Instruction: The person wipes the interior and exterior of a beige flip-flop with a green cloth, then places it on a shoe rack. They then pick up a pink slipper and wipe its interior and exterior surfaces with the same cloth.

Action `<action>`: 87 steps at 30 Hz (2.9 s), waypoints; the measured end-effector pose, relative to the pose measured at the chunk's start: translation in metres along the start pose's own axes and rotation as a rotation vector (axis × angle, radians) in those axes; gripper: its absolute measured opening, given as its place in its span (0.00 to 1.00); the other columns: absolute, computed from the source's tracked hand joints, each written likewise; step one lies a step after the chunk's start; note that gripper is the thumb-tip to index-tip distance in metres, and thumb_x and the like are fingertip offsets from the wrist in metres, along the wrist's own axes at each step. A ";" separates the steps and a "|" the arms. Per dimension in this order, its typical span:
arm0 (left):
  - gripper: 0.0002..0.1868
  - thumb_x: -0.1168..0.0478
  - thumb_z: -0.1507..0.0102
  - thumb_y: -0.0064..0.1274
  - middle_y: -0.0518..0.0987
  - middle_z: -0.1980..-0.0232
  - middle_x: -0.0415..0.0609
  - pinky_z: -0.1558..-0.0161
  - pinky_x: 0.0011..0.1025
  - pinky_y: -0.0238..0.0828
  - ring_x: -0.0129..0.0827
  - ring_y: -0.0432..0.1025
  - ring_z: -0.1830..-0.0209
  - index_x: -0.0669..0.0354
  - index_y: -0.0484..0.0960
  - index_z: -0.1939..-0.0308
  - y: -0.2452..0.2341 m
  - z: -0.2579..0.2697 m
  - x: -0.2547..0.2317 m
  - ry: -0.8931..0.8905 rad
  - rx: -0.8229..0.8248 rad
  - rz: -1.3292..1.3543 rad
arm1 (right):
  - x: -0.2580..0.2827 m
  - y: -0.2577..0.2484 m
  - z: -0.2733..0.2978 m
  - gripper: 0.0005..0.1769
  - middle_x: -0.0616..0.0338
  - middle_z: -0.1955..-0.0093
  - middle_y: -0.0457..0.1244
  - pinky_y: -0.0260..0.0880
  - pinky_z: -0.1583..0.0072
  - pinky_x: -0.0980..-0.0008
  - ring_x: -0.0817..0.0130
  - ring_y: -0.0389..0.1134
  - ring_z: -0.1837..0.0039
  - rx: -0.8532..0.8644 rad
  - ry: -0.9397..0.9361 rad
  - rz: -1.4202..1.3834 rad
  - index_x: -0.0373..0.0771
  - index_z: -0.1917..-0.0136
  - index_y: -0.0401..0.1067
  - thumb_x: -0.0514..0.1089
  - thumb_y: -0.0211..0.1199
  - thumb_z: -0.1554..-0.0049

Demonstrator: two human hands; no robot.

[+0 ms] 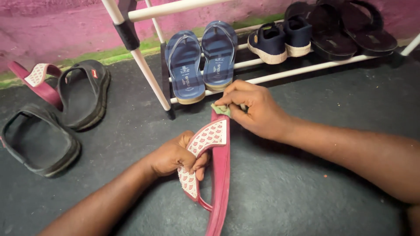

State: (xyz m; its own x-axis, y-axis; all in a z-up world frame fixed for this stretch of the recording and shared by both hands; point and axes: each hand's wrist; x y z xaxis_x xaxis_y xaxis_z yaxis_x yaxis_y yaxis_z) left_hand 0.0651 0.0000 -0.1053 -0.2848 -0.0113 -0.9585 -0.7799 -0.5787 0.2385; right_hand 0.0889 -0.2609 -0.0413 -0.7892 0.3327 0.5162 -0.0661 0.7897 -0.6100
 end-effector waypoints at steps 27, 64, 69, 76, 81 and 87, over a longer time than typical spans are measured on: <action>0.06 0.74 0.60 0.48 0.78 0.78 0.56 0.72 0.28 0.72 0.39 0.80 0.74 0.68 0.77 0.79 -0.002 0.006 0.000 -0.074 0.063 0.057 | 0.039 0.017 0.039 0.16 0.51 0.45 0.65 0.70 0.42 0.66 0.57 0.69 0.43 -0.005 -0.212 -0.065 0.34 0.46 0.74 0.27 0.57 0.48; 0.08 0.75 0.58 0.48 0.81 0.74 0.59 0.71 0.30 0.75 0.40 0.79 0.74 0.69 0.78 0.77 -0.004 0.004 0.002 -0.049 0.099 0.056 | 0.011 0.017 0.032 0.10 0.51 0.45 0.60 0.58 0.40 0.54 0.54 0.61 0.44 0.032 -0.605 0.092 0.38 0.47 0.70 0.39 0.56 0.43; 0.08 0.74 0.59 0.47 0.80 0.75 0.58 0.70 0.31 0.77 0.40 0.80 0.72 0.68 0.78 0.77 -0.001 0.005 0.000 -0.050 0.090 0.093 | 0.015 0.022 0.041 0.10 0.50 0.46 0.62 0.58 0.42 0.56 0.55 0.61 0.47 -0.015 -0.385 0.108 0.38 0.48 0.71 0.35 0.55 0.44; 0.07 0.75 0.58 0.48 0.80 0.75 0.58 0.69 0.29 0.75 0.39 0.79 0.73 0.69 0.78 0.76 0.002 0.005 -0.001 -0.030 0.080 0.064 | 0.050 0.026 0.068 0.14 0.45 0.38 0.61 0.65 0.37 0.52 0.52 0.65 0.40 0.147 -0.748 -0.222 0.33 0.42 0.72 0.34 0.57 0.42; 0.08 0.75 0.59 0.49 0.78 0.76 0.55 0.70 0.30 0.76 0.39 0.79 0.74 0.69 0.78 0.76 -0.002 0.004 0.002 -0.030 0.092 0.085 | 0.015 0.021 0.038 0.16 0.46 0.42 0.62 0.63 0.40 0.52 0.51 0.64 0.42 0.105 -0.750 0.018 0.33 0.45 0.72 0.34 0.56 0.47; 0.07 0.75 0.60 0.48 0.77 0.78 0.55 0.71 0.30 0.75 0.40 0.81 0.73 0.70 0.77 0.78 -0.003 0.004 0.002 -0.024 0.101 0.059 | -0.018 0.013 0.016 0.12 0.54 0.52 0.63 0.61 0.43 0.59 0.56 0.60 0.51 -0.023 -0.153 0.003 0.37 0.55 0.69 0.28 0.50 0.50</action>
State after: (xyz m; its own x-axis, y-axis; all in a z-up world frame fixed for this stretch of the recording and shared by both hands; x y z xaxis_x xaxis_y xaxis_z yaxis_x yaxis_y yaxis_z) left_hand 0.0649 0.0051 -0.1072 -0.3440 -0.0230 -0.9387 -0.8132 -0.4925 0.3101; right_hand 0.0927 -0.2649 -0.0676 -0.8734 0.2543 0.4153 -0.0505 0.8009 -0.5966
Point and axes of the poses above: each hand's wrist, its own z-axis away from the middle knuckle, its own y-axis out of the palm, x = y × z
